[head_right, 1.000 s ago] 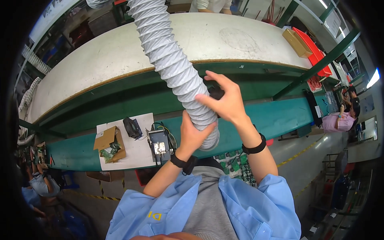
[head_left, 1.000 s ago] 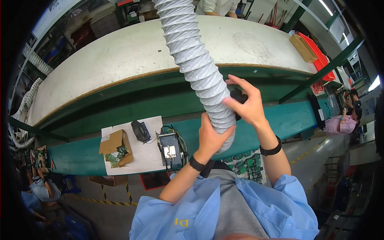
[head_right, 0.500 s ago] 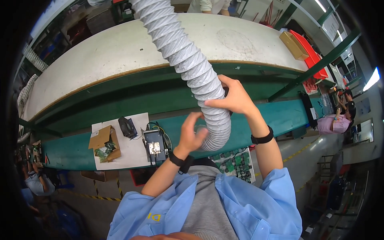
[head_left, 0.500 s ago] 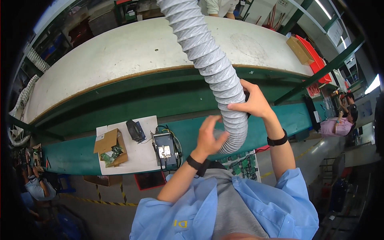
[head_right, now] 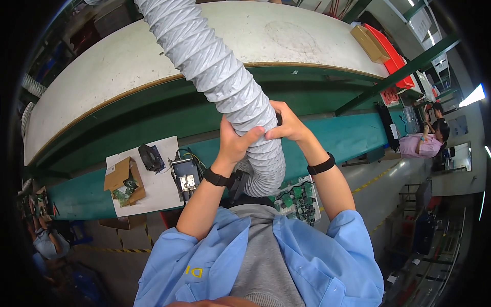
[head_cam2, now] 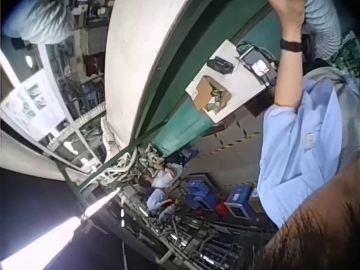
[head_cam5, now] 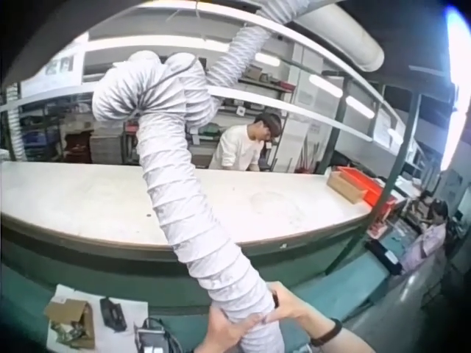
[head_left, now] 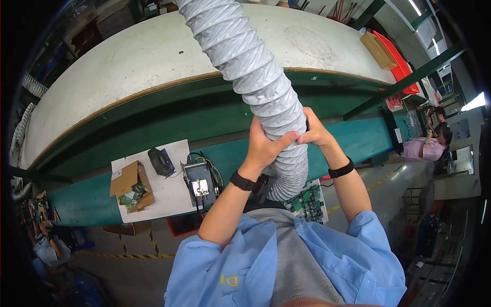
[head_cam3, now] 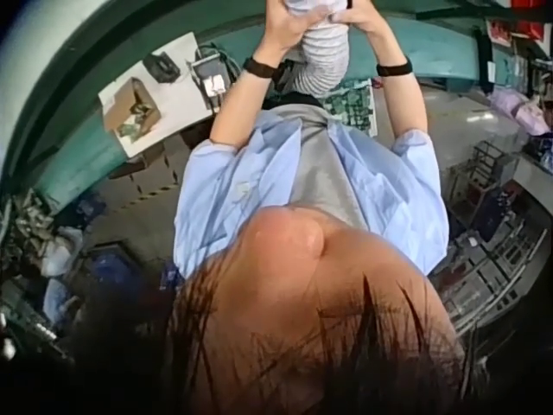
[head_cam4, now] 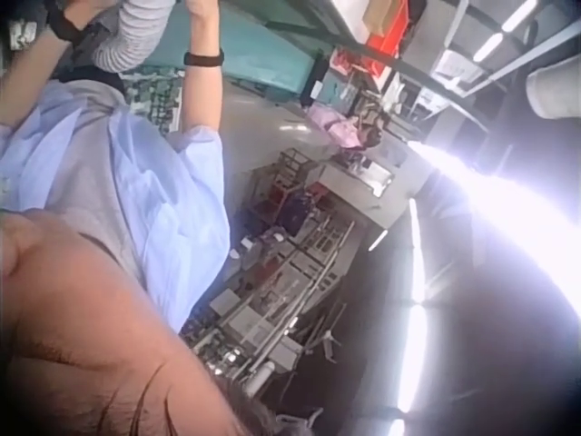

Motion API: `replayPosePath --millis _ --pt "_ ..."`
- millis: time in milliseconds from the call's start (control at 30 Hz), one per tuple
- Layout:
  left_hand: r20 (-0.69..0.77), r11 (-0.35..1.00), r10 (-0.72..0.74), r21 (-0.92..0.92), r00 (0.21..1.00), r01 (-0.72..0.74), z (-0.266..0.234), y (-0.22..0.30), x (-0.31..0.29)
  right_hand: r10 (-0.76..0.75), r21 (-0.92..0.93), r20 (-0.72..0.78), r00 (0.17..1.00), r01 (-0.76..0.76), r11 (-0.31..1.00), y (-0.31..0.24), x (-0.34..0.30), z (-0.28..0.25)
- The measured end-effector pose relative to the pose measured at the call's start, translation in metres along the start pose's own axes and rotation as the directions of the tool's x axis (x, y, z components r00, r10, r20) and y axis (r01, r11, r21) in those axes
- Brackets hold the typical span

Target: The person picks up a black cloth from a tray of liquid and wipes down the exterior of a flexible white ventilation duct. They rotate and extend the duct by hand to reach different sections before setting the cloth down on the workbench.

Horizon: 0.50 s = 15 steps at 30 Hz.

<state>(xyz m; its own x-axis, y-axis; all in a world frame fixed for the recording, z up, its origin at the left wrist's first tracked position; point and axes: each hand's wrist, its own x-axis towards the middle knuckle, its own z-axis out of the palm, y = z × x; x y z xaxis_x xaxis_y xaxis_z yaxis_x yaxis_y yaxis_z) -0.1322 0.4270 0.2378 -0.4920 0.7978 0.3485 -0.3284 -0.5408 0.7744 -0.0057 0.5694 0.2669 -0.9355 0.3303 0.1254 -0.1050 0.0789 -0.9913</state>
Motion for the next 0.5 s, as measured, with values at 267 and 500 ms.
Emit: replayPosePath --millis 267,500 --pt "-0.129 0.993 0.027 0.115 0.991 -0.012 -0.006 -0.015 -0.013 -0.052 -0.345 -0.121 0.991 0.007 0.938 0.027 -0.026 -0.013" --pt "-0.224 0.959 0.130 0.276 0.966 -0.065 -0.010 -0.027 -0.012 -0.416 -0.336 -0.554 0.721 0.263 0.904 -0.013 -0.024 0.045"
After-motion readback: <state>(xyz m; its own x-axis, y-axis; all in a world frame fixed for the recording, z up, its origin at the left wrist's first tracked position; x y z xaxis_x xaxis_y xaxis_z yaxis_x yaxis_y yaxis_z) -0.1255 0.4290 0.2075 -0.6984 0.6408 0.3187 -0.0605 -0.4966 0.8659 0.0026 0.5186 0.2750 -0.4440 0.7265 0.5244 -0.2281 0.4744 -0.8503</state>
